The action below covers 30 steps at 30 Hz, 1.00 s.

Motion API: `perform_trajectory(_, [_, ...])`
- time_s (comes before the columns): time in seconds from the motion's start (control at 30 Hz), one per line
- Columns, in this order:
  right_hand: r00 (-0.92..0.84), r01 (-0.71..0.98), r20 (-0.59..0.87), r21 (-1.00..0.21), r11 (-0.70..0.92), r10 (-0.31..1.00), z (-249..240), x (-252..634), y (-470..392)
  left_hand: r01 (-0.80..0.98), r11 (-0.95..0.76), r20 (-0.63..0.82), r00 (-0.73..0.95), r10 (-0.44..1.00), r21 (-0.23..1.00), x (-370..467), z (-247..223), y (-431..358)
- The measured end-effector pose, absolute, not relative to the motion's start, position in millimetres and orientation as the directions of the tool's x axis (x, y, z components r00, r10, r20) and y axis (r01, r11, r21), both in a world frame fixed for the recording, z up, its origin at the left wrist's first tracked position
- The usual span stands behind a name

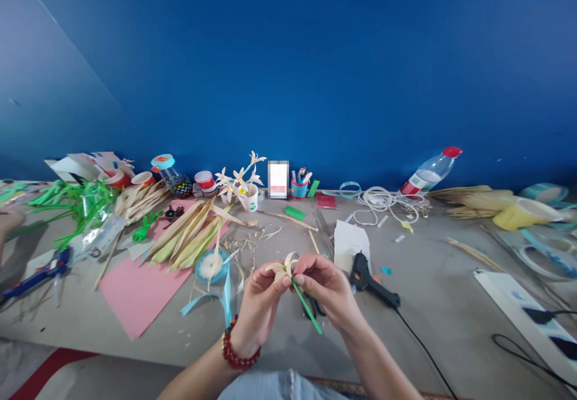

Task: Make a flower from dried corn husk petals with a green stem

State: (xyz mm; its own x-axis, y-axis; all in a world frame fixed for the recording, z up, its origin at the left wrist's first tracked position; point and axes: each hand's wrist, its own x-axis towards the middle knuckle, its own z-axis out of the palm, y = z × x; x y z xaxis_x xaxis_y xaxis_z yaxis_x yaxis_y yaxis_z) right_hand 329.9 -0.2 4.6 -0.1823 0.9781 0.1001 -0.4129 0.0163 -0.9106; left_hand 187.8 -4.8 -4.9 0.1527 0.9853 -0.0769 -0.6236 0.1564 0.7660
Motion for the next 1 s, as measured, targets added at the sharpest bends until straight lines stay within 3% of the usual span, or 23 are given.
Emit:
perform_trajectory(0.1, [-0.119, -0.350, 0.187, -0.927, 0.135, 0.975, 1.3, 331.1, -3.6, -0.639, 0.154, -0.065, 0.161, 0.985, 0.753, 188.2, -6.1, -4.2])
perform_trajectory(0.2, [-0.090, -0.130, 0.326, -0.941, 0.313, 0.941, 1.9, 333.6, -7.7, -0.648, 0.152, -0.072, 0.149, 0.986, 0.746, 188.6, -7.9, -3.3])
perform_trajectory(0.3, [-0.091, 0.075, 0.445, -0.889, 0.452, 0.891, 5.9, 335.3, -9.8, -0.654, 0.160, -0.094, 0.136, 0.986, 0.739, 188.9, -10.0, -3.3])
perform_trajectory(0.4, [-0.081, 0.168, 0.499, -0.847, 0.505, 0.863, 8.9, 334.9, -9.3, -0.653, 0.170, -0.098, 0.147, 0.984, 0.738, 188.7, -12.0, -4.3])
perform_trajectory(1.0, [0.027, 0.198, 0.604, -0.784, 0.588, 0.797, 2.3, 326.5, -8.6, -0.642, 0.114, -0.089, 0.071, 0.994, 0.758, 191.6, -6.5, -4.8])
